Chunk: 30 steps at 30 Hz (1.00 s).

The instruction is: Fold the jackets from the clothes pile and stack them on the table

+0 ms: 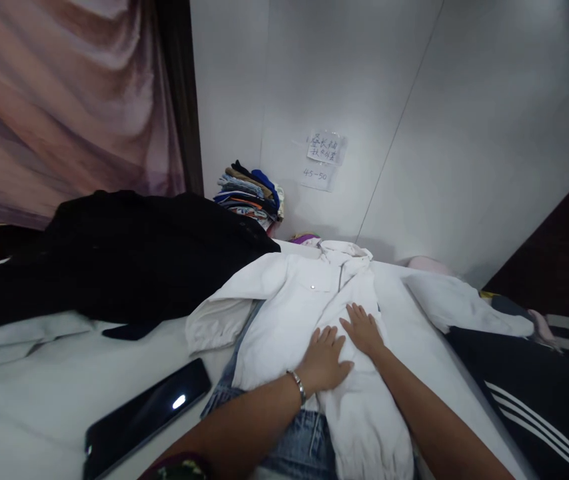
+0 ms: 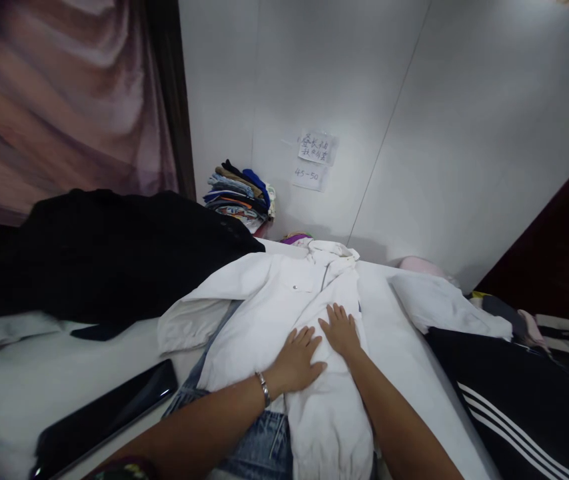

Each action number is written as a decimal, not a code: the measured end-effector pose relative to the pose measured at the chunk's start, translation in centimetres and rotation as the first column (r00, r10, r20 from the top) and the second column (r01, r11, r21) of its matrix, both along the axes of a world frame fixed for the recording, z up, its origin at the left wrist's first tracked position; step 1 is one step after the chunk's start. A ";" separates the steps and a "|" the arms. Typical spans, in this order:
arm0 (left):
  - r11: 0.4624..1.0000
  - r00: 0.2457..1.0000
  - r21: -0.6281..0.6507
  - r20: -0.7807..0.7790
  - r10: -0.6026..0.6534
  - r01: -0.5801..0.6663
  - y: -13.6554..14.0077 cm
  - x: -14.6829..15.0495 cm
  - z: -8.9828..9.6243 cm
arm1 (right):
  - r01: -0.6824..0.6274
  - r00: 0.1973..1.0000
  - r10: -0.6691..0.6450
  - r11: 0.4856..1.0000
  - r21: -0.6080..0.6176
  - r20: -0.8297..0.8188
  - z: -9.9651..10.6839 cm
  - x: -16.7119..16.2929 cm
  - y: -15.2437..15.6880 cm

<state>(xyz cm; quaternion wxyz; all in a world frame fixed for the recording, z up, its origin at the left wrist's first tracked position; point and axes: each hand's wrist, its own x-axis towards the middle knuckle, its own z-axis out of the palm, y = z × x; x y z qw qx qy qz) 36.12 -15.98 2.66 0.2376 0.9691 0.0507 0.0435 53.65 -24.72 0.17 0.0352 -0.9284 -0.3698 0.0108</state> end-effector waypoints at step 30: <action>0.644 0.648 0.075 0.073 0.758 -0.761 23.6 -14.6 12.9 | 0.187 0.887 0.052 0.868 0.459 -0.460 6.3 -2.2 1.5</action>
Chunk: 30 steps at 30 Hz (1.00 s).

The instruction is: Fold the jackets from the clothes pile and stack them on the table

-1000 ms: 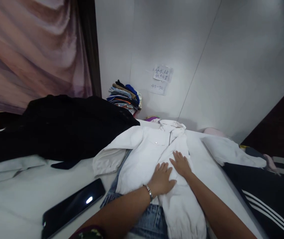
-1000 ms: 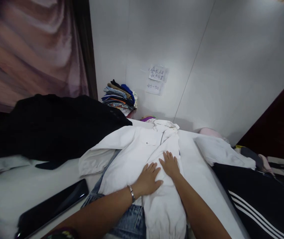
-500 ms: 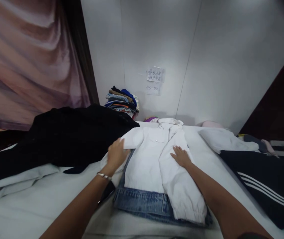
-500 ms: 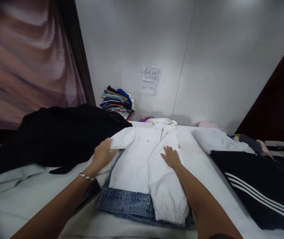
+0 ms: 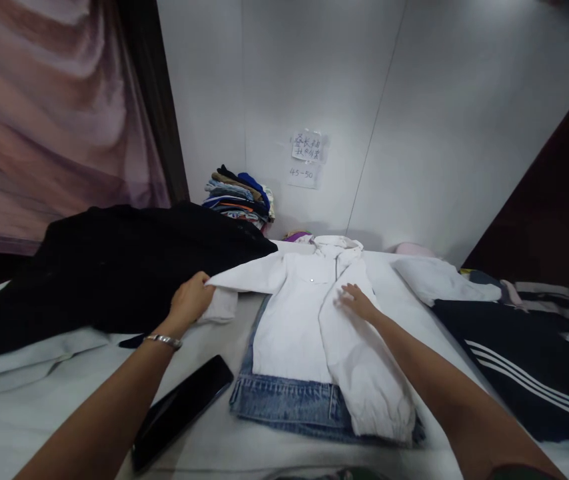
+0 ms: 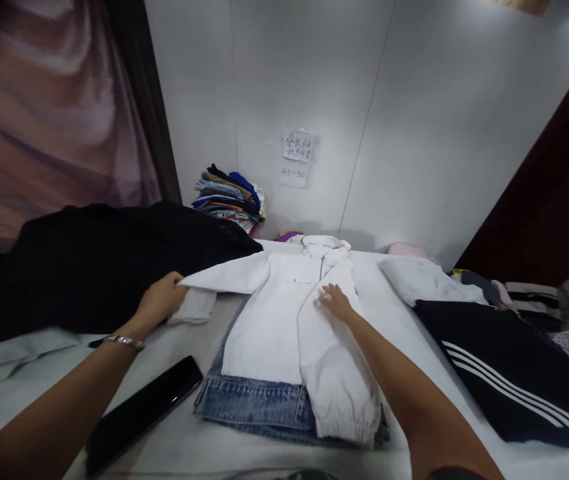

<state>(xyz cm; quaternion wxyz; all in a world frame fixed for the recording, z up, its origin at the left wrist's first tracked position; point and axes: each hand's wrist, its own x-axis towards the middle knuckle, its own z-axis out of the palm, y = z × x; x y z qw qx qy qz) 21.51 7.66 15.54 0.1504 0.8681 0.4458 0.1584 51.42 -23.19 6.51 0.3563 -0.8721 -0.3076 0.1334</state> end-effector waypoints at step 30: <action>0.930 0.954 -0.264 -0.088 -0.286 0.254 -6.9 2.5 -8.4 | 0.381 0.751 0.337 0.479 0.790 -0.567 14.5 0.1 8.2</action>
